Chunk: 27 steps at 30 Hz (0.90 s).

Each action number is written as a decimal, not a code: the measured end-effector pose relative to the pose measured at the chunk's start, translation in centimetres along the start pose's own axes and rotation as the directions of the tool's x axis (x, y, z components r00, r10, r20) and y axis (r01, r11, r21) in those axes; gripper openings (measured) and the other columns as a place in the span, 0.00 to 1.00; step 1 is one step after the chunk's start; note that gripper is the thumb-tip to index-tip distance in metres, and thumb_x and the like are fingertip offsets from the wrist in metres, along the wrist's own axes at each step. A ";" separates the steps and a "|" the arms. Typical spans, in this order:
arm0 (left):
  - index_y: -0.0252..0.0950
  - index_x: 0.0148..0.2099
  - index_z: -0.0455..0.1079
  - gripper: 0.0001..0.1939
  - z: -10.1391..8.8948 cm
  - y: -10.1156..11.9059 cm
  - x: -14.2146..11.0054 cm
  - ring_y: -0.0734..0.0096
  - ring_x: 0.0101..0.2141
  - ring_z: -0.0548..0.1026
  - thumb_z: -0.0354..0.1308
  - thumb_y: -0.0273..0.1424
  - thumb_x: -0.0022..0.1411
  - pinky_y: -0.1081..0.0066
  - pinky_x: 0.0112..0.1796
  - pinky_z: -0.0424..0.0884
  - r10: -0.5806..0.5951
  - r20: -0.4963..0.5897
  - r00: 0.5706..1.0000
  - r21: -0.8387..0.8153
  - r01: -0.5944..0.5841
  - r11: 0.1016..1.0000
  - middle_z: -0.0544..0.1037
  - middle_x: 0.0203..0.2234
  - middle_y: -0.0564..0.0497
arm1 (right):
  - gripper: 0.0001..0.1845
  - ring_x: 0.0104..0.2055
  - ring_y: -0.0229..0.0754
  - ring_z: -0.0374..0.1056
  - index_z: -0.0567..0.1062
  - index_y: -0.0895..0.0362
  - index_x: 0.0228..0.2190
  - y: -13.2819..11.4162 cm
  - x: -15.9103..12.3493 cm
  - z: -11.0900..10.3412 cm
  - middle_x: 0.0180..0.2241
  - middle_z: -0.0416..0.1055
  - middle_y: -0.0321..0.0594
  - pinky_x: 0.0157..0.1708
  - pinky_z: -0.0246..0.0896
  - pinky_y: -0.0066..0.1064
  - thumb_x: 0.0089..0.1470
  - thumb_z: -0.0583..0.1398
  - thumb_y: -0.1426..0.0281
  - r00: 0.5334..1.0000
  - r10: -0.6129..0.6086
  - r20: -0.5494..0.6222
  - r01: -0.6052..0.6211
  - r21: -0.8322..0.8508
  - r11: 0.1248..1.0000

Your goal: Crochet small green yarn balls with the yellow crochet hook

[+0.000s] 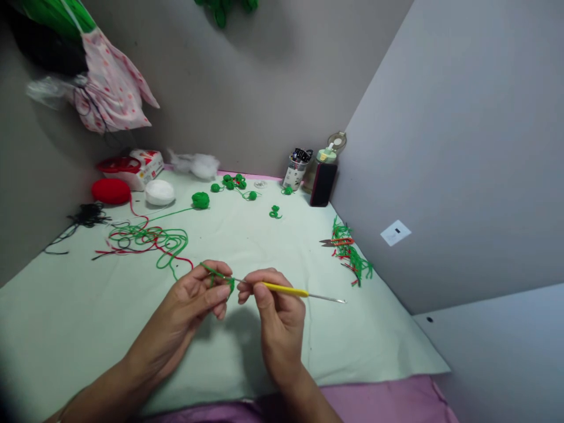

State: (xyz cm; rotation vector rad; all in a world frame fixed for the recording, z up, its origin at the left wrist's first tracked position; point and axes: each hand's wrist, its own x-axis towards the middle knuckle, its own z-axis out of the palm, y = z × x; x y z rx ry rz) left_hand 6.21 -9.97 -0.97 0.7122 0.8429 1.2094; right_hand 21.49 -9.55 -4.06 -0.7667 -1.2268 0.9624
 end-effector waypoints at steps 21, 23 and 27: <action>0.41 0.39 0.81 0.11 -5.3 5.5 0.3 0.54 0.45 0.76 0.71 0.42 0.61 0.68 0.35 0.82 0.343 -0.116 0.932 0.366 -0.281 0.887 0.77 0.49 0.44 | 0.08 0.26 0.36 0.68 0.84 0.54 0.33 -1.7 2.1 0.0 0.32 0.79 0.40 0.25 0.66 0.28 0.61 0.68 0.63 0.990 0.141 0.006 -0.139 0.211 0.968; 0.42 0.47 0.82 0.16 -3.6 4.6 -0.4 0.47 0.51 0.76 0.66 0.46 0.65 0.63 0.34 0.84 0.213 -0.014 0.977 0.212 -0.205 0.956 0.75 0.56 0.42 | 0.08 0.27 0.36 0.68 0.84 0.54 0.34 -1.7 2.0 0.3 0.32 0.78 0.40 0.25 0.66 0.28 0.62 0.68 0.63 0.993 0.117 0.015 -0.118 0.204 0.972; 0.44 0.53 0.80 0.20 -0.2 3.0 -0.5 0.43 0.65 0.67 0.64 0.49 0.67 0.54 0.54 0.78 0.110 0.105 0.988 -0.058 -0.105 0.993 0.74 0.63 0.44 | 0.08 0.29 0.37 0.69 0.85 0.53 0.36 -1.4 1.5 0.6 0.33 0.78 0.40 0.26 0.67 0.28 0.65 0.65 0.64 0.995 0.054 0.083 -0.067 0.162 0.985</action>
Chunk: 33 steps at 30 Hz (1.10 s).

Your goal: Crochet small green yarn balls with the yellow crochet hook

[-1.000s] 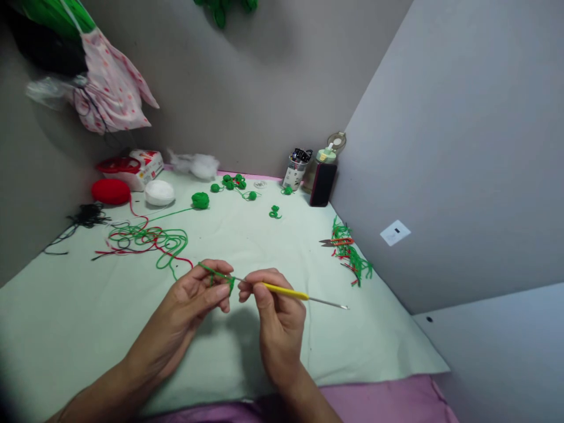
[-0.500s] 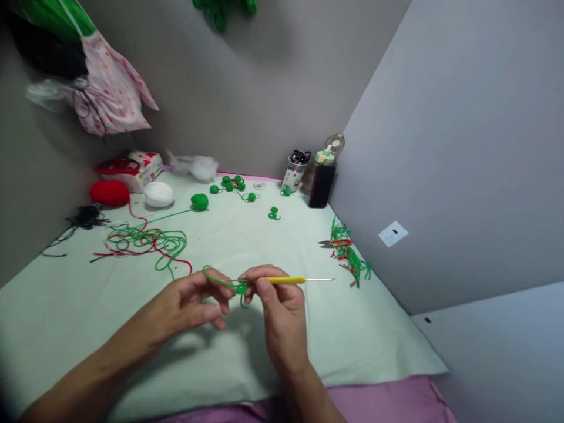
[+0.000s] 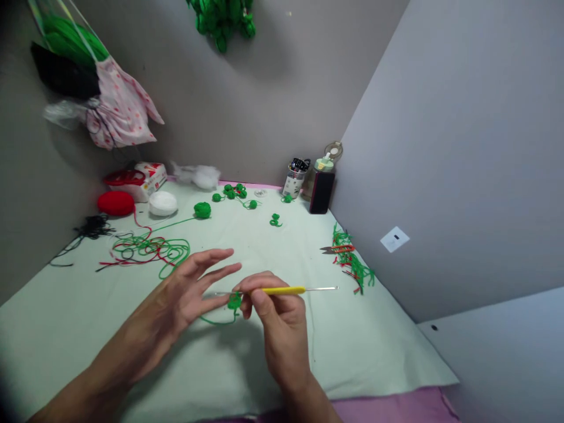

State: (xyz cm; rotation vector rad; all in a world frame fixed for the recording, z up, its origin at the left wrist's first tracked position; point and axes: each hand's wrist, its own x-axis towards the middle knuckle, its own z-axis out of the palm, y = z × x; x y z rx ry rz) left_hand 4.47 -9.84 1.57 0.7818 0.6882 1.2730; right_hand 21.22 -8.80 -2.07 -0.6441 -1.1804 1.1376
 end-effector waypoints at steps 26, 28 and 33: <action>0.44 0.47 0.86 0.13 0.5 -3.5 1.2 0.77 0.27 0.67 0.74 0.33 0.59 0.77 0.29 0.67 -0.087 0.010 0.996 0.046 0.086 0.995 0.78 0.31 0.53 | 0.16 0.42 0.43 0.75 0.82 0.48 0.48 0.5 -1.2 -1.0 0.41 0.81 0.41 0.35 0.71 0.32 0.68 0.59 0.78 0.945 -0.311 0.097 0.321 -0.448 0.834; 0.42 0.46 0.85 0.12 0.6 -3.6 1.1 0.79 0.24 0.64 0.75 0.32 0.59 0.78 0.26 0.64 -0.115 0.017 0.993 0.007 0.115 0.993 0.76 0.29 0.54 | 0.15 0.41 0.42 0.75 0.82 0.47 0.46 0.7 -1.2 -1.0 0.40 0.81 0.40 0.36 0.71 0.32 0.68 0.60 0.77 0.949 -0.310 0.064 0.304 -0.454 0.837; 0.39 0.43 0.84 0.09 0.6 -3.7 1.3 0.85 0.19 0.58 0.74 0.31 0.59 0.81 0.21 0.57 -0.158 0.017 0.987 -0.037 0.158 0.987 0.70 0.26 0.58 | 0.14 0.42 0.41 0.75 0.83 0.47 0.43 0.9 -1.1 -0.8 0.38 0.80 0.38 0.40 0.72 0.32 0.67 0.61 0.77 0.946 -0.325 -0.015 0.276 -0.492 0.826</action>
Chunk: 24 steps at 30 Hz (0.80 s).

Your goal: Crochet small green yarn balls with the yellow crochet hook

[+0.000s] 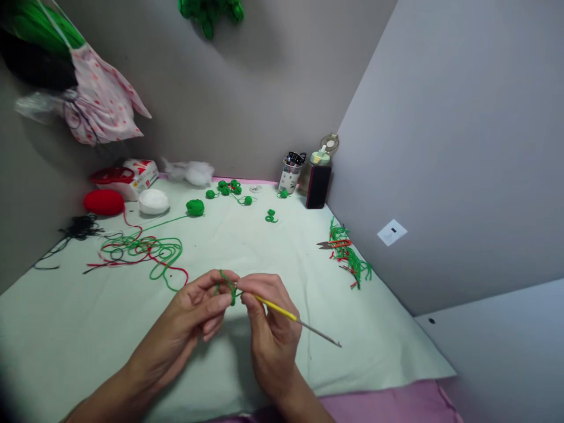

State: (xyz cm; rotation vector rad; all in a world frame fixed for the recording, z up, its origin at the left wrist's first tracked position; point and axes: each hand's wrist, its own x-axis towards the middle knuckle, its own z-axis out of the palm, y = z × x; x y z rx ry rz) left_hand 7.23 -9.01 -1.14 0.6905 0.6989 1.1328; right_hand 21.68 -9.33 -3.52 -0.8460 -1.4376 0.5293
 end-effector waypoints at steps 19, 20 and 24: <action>0.33 0.37 0.79 0.11 -1.3 -0.3 1.0 0.84 0.18 0.56 0.76 0.30 0.54 0.81 0.19 0.56 -0.077 -0.105 0.991 -0.105 0.066 0.992 0.65 0.19 0.61 | 0.12 0.35 0.39 0.70 0.83 0.50 0.42 1.7 -0.3 -0.2 0.36 0.78 0.38 0.35 0.67 0.33 0.69 0.59 0.74 0.995 0.100 -0.012 -0.095 0.216 0.972; 0.33 0.37 0.79 0.11 -1.2 -0.3 0.9 0.84 0.18 0.56 0.76 0.30 0.54 0.81 0.19 0.56 -0.076 -0.106 0.991 -0.103 0.065 0.993 0.65 0.20 0.61 | 0.12 0.35 0.39 0.70 0.83 0.50 0.42 1.6 -0.3 -0.1 0.36 0.78 0.38 0.35 0.67 0.33 0.69 0.59 0.74 0.995 0.099 -0.014 -0.094 0.212 0.973; 0.34 0.36 0.78 0.10 -1.2 -0.3 1.0 0.84 0.18 0.56 0.76 0.31 0.54 0.81 0.19 0.56 -0.080 -0.096 0.992 -0.083 0.072 0.994 0.64 0.18 0.62 | 0.12 0.34 0.38 0.70 0.83 0.50 0.41 1.6 -0.2 -0.2 0.35 0.78 0.37 0.34 0.67 0.32 0.69 0.60 0.74 0.995 0.101 -0.022 -0.095 0.180 0.979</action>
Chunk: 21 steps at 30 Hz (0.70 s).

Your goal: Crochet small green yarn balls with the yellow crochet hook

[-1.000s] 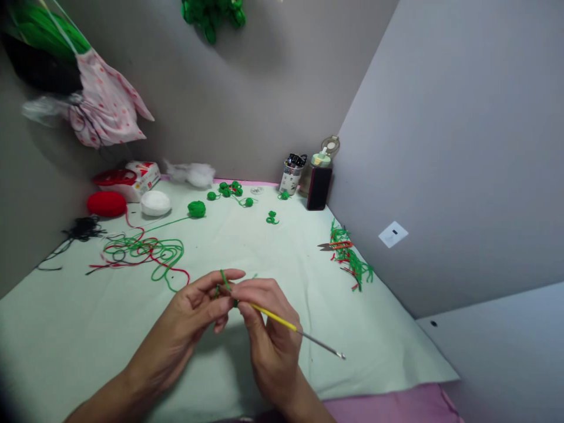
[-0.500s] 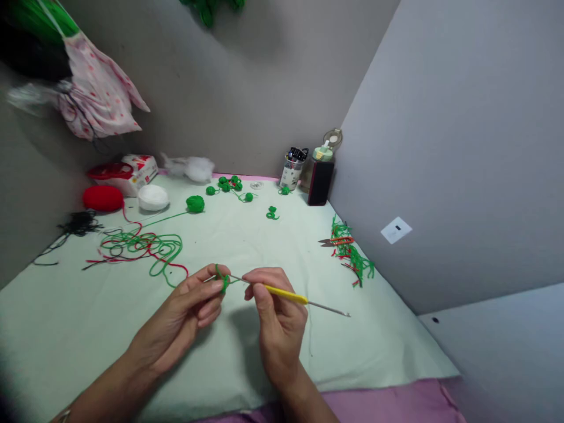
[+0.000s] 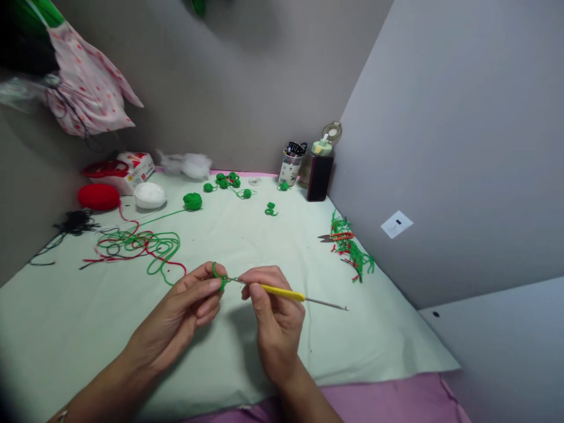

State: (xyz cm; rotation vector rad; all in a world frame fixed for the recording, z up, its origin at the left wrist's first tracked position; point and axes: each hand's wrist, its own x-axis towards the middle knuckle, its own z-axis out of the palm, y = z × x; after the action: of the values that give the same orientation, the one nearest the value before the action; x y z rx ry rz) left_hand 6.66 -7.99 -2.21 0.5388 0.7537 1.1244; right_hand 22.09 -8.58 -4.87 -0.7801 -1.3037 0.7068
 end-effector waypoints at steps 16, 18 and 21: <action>0.38 0.57 0.75 0.23 0.4 0.0 -0.8 0.86 0.16 0.58 0.73 0.34 0.61 0.80 0.19 0.54 0.080 0.027 0.996 0.148 -0.083 0.986 0.69 0.23 0.62 | 0.10 0.36 0.39 0.73 0.85 0.47 0.42 -0.2 0.3 0.1 0.40 0.83 0.39 0.37 0.71 0.32 0.68 0.62 0.70 0.993 0.055 0.105 -0.064 0.088 0.994; 0.39 0.60 0.73 0.27 0.4 0.3 -1.0 0.87 0.17 0.58 0.74 0.33 0.61 0.80 0.19 0.54 0.079 0.034 0.996 0.155 -0.084 0.984 0.71 0.25 0.61 | 0.09 0.34 0.38 0.73 0.85 0.47 0.41 -0.1 0.5 0.1 0.39 0.82 0.38 0.35 0.70 0.31 0.68 0.63 0.68 0.985 0.134 0.106 -0.150 0.156 0.976; 0.40 0.62 0.73 0.30 0.3 0.6 -1.4 0.87 0.18 0.59 0.74 0.34 0.60 0.79 0.19 0.54 0.069 0.058 0.996 0.150 -0.077 0.986 0.72 0.30 0.59 | 0.09 0.31 0.36 0.72 0.85 0.49 0.39 -0.2 0.7 0.1 0.37 0.80 0.38 0.34 0.69 0.31 0.68 0.63 0.64 0.959 0.248 0.140 -0.278 0.273 0.921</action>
State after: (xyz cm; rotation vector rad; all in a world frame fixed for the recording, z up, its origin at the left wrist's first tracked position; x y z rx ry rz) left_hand 6.23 -9.10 -1.24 0.7267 0.7832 1.1217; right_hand 22.08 -8.11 -4.27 -0.6911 -1.1615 1.1413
